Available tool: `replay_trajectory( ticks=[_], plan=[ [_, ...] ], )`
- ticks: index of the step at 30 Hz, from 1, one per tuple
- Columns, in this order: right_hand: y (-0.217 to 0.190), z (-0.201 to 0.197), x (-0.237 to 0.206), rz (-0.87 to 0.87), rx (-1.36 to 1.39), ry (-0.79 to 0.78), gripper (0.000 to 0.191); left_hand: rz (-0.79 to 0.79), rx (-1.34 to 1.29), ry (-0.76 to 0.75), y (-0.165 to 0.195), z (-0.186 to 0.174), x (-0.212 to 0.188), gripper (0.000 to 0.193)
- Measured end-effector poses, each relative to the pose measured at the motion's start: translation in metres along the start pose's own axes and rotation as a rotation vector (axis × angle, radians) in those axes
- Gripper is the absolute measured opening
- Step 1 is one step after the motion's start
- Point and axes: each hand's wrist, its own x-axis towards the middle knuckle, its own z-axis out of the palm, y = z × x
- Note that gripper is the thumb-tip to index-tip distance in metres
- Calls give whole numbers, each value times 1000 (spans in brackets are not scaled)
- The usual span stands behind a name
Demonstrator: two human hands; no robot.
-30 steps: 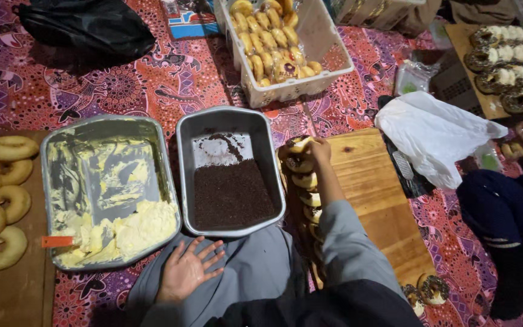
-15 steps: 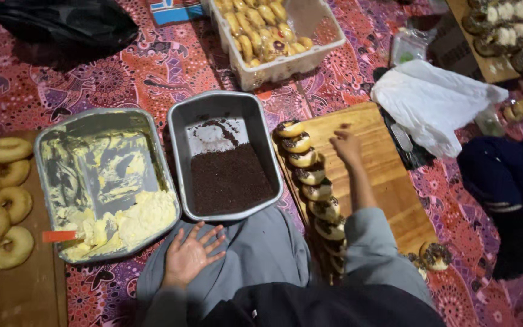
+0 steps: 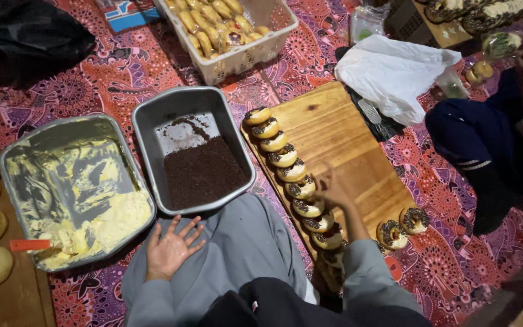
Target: The person sits on the floor and repeatedly picks up plain donuts, splits them open, fills them with a white cream from a metal tray, and places them into a second tray containing dark crumbs. The filled donuts are then arranged in rows on a wooden board.
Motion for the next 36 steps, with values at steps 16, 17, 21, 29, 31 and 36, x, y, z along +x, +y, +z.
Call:
replay_trajectory(
  ticks=[16,17,21,29,31,36],
  plan=[
    [-55,52,10,-49,-392,24,132,10,35,42,-3,8,-1,51],
    [-59,56,17,-69,-353,72,133,12,43,58,-3,9,-1,51],
    [-69,73,38,28,-418,64,127,9,31,31,-4,11,-1,52],
    [-70,70,52,106,-510,-52,132,-7,9,32,0,10,-1,51],
    [-78,73,60,-42,-353,69,132,-4,6,30,1,8,0,51],
    [-104,86,82,14,-498,53,122,-6,-2,9,2,5,2,52]
  ],
)
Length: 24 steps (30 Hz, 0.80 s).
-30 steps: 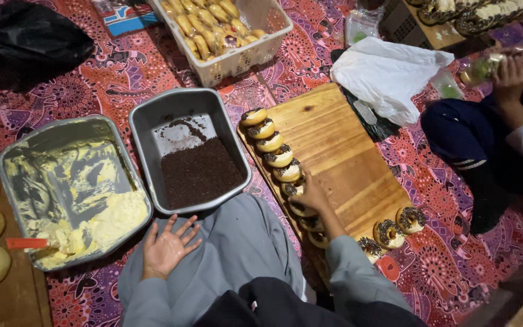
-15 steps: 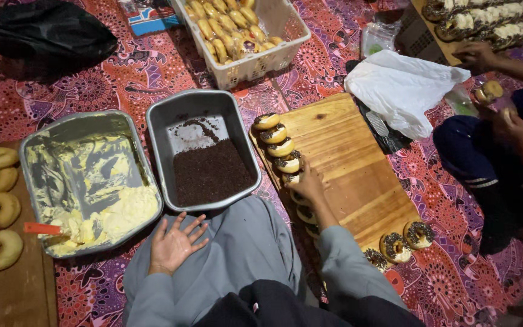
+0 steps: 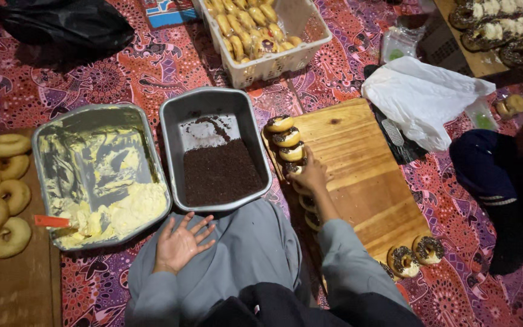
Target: The person sits on the floor and repeatedly picks up plain donuts, splits them open, fills them with a white cream from a metal tray, and places them into a second tray containing dark crumbs. The filled donuts are then arranged in rows on a wooden board.
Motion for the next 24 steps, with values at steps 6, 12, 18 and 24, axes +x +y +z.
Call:
replay_trajectory(
  ticks=[6,12,18,24],
  plan=[
    [9,-3,13,-17,-41,-102,129,-24,-13,-9,2,-2,1,51],
    [-15,-12,31,-8,44,-26,132,-33,-9,-3,3,0,2,49],
    [-61,-22,37,102,-115,-56,117,-31,11,72,2,3,3,48],
    [-43,-21,35,65,1,-105,123,-56,-13,20,2,1,3,47]
  ],
)
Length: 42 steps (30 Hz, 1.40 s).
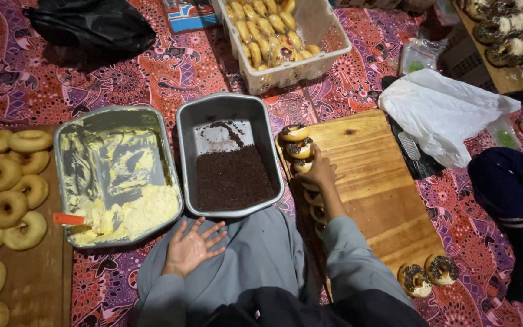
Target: The person sits on the floor and repeatedly picks up plain donuts, splits them open, fills them with a white cream from a metal tray, and places them into a second tray containing dark crumbs. The filled donuts are then arranged in rows on a wooden board.
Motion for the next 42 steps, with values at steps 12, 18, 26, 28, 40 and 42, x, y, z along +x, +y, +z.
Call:
replay_trajectory(
  ticks=[12,18,26,28,40,42],
  plan=[
    [-34,14,55,27,-44,78,119,-22,-34,-56,3,-7,2,47],
    [-7,22,74,-90,-33,26,130,-39,-43,-43,6,-7,2,48],
    [-68,5,77,3,-2,53,122,-9,-4,-7,5,-2,1,50],
    [-74,2,78,47,37,88,122,-12,-3,-26,6,-2,1,50],
    [-74,-21,51,-27,100,163,113,-22,-12,-40,7,-11,1,50],
    [-83,-18,23,-122,362,335,101,17,9,-63,2,-12,0,47]
  ],
)
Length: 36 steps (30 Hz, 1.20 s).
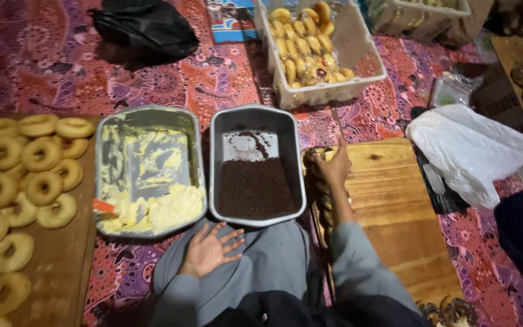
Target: The person sits on the floor and repeatedly picks up plain donuts, splits them open, fills them with a white cream from a metal tray, and places them into a second tray containing dark crumbs. The filled donuts are then arranged in rows on a wooden board.
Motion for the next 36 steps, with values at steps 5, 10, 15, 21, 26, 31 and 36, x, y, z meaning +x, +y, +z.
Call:
replay_trajectory(
  ticks=[5,10,15,21,26,31,36],
  plan=[
    [-29,26,-164,-415,292,293,51,269,133,63,-22,-6,-41,37],
    [-61,50,-363,-445,351,-134,42,679,311,248,1,-33,-197,43],
    [-89,52,-442,-932,521,-421,43,1516,252,1003,45,-78,-393,42],
    [-168,83,-455,-905,583,-362,29,1671,271,1548,117,-94,-515,40],
    [-221,99,-470,-863,605,-412,37,1600,308,1766,168,-72,-552,39],
    [-212,104,-473,-852,567,-482,38,1497,340,1948,206,-63,-586,38],
    [-178,116,-458,-626,484,-470,36,1365,381,2097,240,-74,-610,38]
  ],
)
